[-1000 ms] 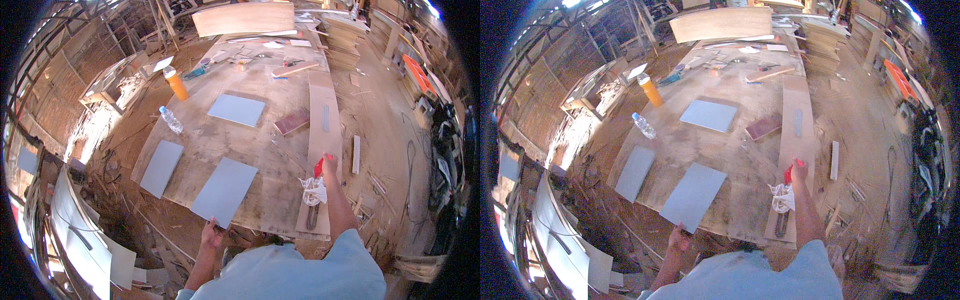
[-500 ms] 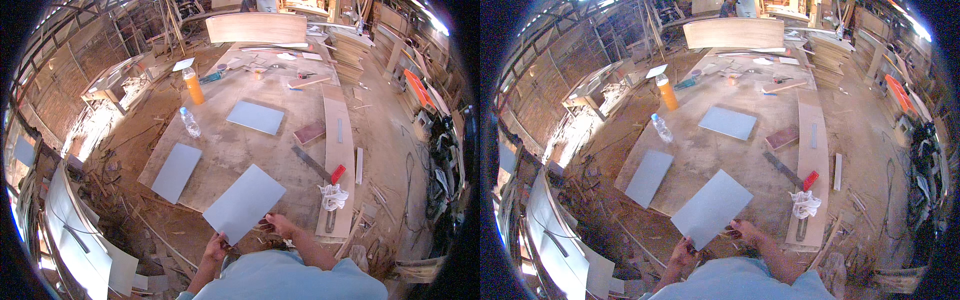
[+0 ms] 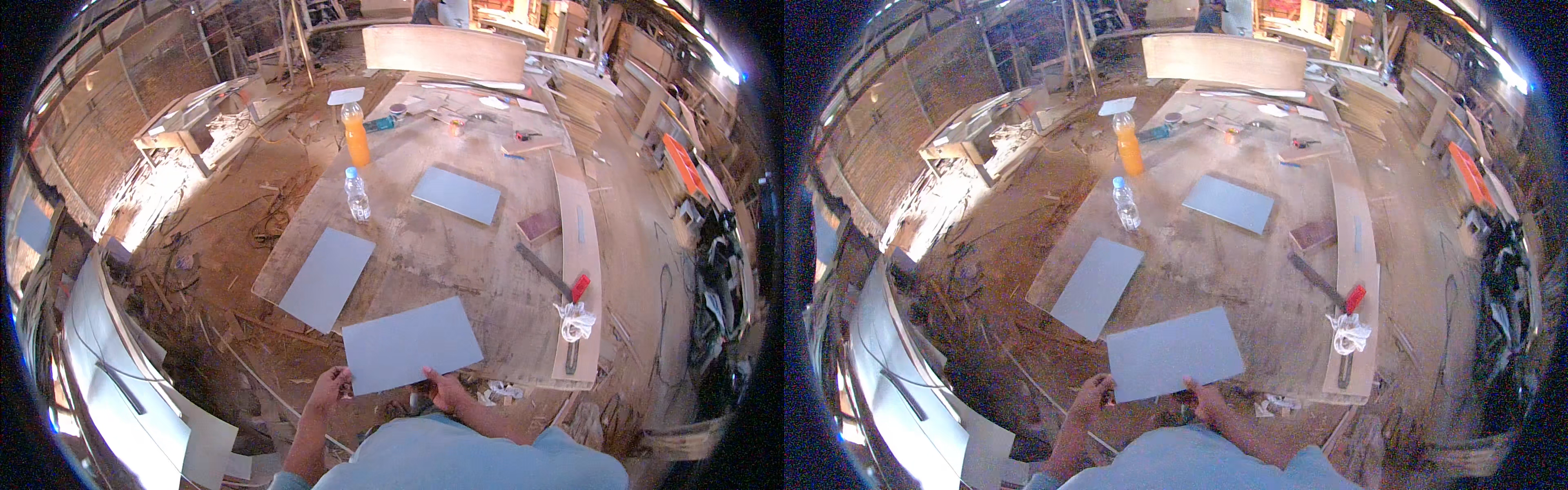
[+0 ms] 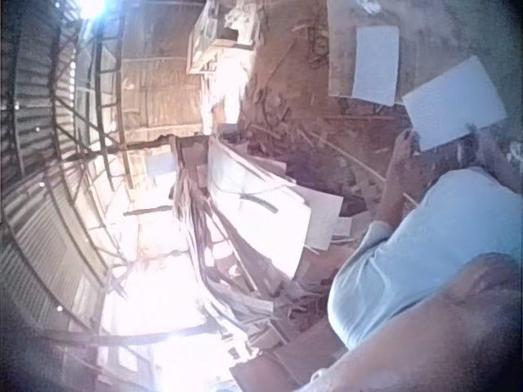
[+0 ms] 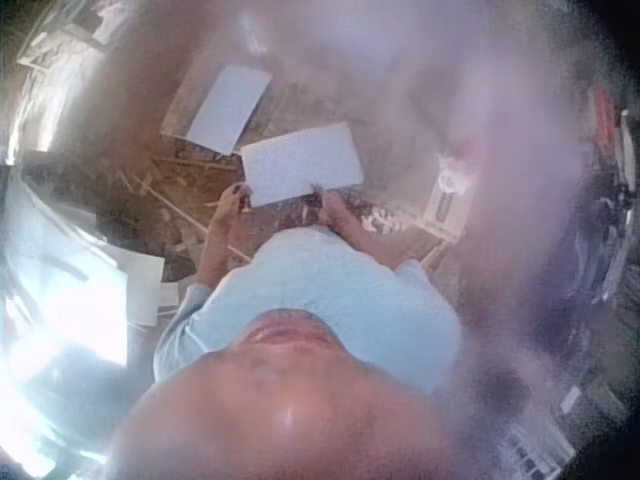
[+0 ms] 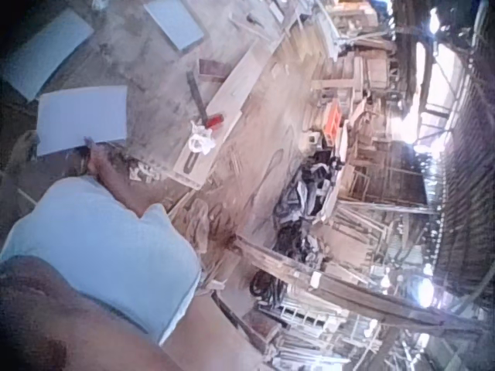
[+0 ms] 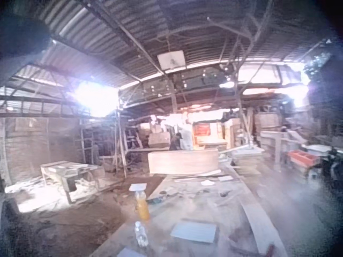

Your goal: The person trims the edges of grey panels using a red utility knife on a wooden workbench. They hold each panel down and slide the knife along the side, then handle another panel in the same way.

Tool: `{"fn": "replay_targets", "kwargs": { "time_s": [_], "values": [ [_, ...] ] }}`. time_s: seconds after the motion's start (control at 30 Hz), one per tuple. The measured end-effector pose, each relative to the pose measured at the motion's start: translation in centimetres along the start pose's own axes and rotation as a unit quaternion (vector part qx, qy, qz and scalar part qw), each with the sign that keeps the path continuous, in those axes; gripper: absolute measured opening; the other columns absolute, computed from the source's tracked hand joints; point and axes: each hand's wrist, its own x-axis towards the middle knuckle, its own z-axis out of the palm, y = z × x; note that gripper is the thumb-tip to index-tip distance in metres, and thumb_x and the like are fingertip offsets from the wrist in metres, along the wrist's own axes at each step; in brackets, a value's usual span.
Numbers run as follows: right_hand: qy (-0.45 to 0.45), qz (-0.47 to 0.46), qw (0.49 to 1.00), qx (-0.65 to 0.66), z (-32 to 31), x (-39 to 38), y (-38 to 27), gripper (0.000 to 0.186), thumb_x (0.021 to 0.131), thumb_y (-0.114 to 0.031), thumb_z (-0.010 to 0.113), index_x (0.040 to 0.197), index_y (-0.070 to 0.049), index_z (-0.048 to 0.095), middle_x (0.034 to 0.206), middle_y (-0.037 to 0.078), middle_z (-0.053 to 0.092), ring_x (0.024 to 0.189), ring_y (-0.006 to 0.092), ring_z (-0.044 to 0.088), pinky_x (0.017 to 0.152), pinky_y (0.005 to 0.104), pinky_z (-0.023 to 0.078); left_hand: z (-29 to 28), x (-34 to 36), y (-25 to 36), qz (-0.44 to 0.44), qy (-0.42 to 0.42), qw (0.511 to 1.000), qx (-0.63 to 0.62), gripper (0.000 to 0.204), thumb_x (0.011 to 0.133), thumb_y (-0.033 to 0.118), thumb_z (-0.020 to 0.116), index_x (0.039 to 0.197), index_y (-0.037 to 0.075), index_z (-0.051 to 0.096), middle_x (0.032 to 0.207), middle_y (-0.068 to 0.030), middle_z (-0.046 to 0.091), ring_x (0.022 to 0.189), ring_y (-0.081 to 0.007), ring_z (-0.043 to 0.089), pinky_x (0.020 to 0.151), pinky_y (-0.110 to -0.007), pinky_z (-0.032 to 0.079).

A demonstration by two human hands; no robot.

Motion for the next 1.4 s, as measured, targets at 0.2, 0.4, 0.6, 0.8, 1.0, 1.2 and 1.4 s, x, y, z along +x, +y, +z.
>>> {"fn": "replay_targets", "kwargs": {
  "time_s": [0.2,0.4,0.6,0.8,1.0,1.2,1.4],
  "values": [
    [0.097,0.053,0.961,0.254,0.9,4.4,-14.8,0.040,0.100,-0.030,0.065,0.129,-0.005,0.057,0.125,0.012,0.065,0.112,0.0280,0.065,0.096,0.0486,0.057,-4.9,0.2,-1.5,0.016,0.136,0.955,-0.261,0.032,0.101,0.041,0.062,0.103,0.009,0.060,0.081,-0.0025,0.061,0.069,-0.0165,0.062,0.056,-0.032,0.049],
    [0.167,0.023,0.904,0.392,-4.1,12.8,-23.7,0.033,0.099,-0.037,0.065,0.113,-0.007,0.062,0.098,0.007,0.068,0.085,0.0196,0.067,0.072,0.0366,0.058,-10.1,3.3,-4.3,0.020,0.169,0.936,-0.309,0.032,0.101,0.040,0.061,0.104,0.009,0.057,0.085,-0.0054,0.061,0.072,-0.0197,0.062,0.058,-0.031,0.048],
    [0.226,-0.040,0.876,0.424,-10.2,24.4,-28.9,0.030,0.099,-0.032,0.067,0.107,-0.004,0.059,0.086,0.009,0.068,0.071,0.0219,0.068,0.058,0.0326,0.059,-9.0,7.6,1.2,0.032,0.265,0.916,-0.301,0.037,0.099,0.039,0.063,0.113,0.005,0.057,0.090,-0.0060,0.060,0.078,-0.0229,0.062,0.067,-0.035,0.055],
    [0.237,-0.051,0.868,0.434,-17.4,34.5,-32.0,0.028,0.099,-0.035,0.066,0.101,-0.007,0.061,0.083,0.006,0.067,0.074,0.0176,0.069,0.059,0.0288,0.059,-6.4,12.2,8.2,0.013,0.317,0.942,-0.113,0.054,0.094,0.041,0.072,0.116,-0.005,0.056,0.090,-0.0107,0.062,0.083,-0.0246,0.066,0.066,-0.042,0.061],
    [0.174,-0.002,0.939,0.298,-21.1,38.4,-34.6,0.033,0.102,-0.036,0.061,0.091,-0.005,0.061,0.081,0.006,0.068,0.067,0.0168,0.066,0.054,0.0258,0.055,-6.0,14.7,6.2,0.017,0.357,0.934,0.010,0.051,0.086,0.034,0.082,0.104,-0.008,0.060,0.090,-0.0163,0.069,0.069,-0.0277,0.071,0.052,-0.041,0.062],
    [0.079,0.218,0.971,-0.048,-16.5,30.9,-35.6,0.038,0.103,-0.043,0.056,0.095,-0.007,0.061,0.078,0.002,0.065,0.053,0.0103,0.053,0.040,0.0208,0.036,-3.7,11.2,9.1,0.049,0.397,0.901,0.167,0.044,0.087,0.028,0.079,0.106,-0.008,0.065,0.101,-0.0209,0.073,0.089,-0.0309,0.072,0.077,-0.044,0.060],
    [0.030,0.236,0.971,0.008,-5.7,16.9,-27.3,0.042,0.102,-0.048,0.058,0.102,-0.007,0.064,0.073,0.001,0.061,0.049,0.0070,0.047,0.038,0.0203,0.031,-6.8,12.4,5.7,0.118,0.353,0.924,-0.092,0.046,0.093,0.024,0.075,0.124,-0.004,0.056,0.111,-0.0136,0.069,0.098,-0.0246,0.066,0.087,-0.039,0.054]
  ]
}}
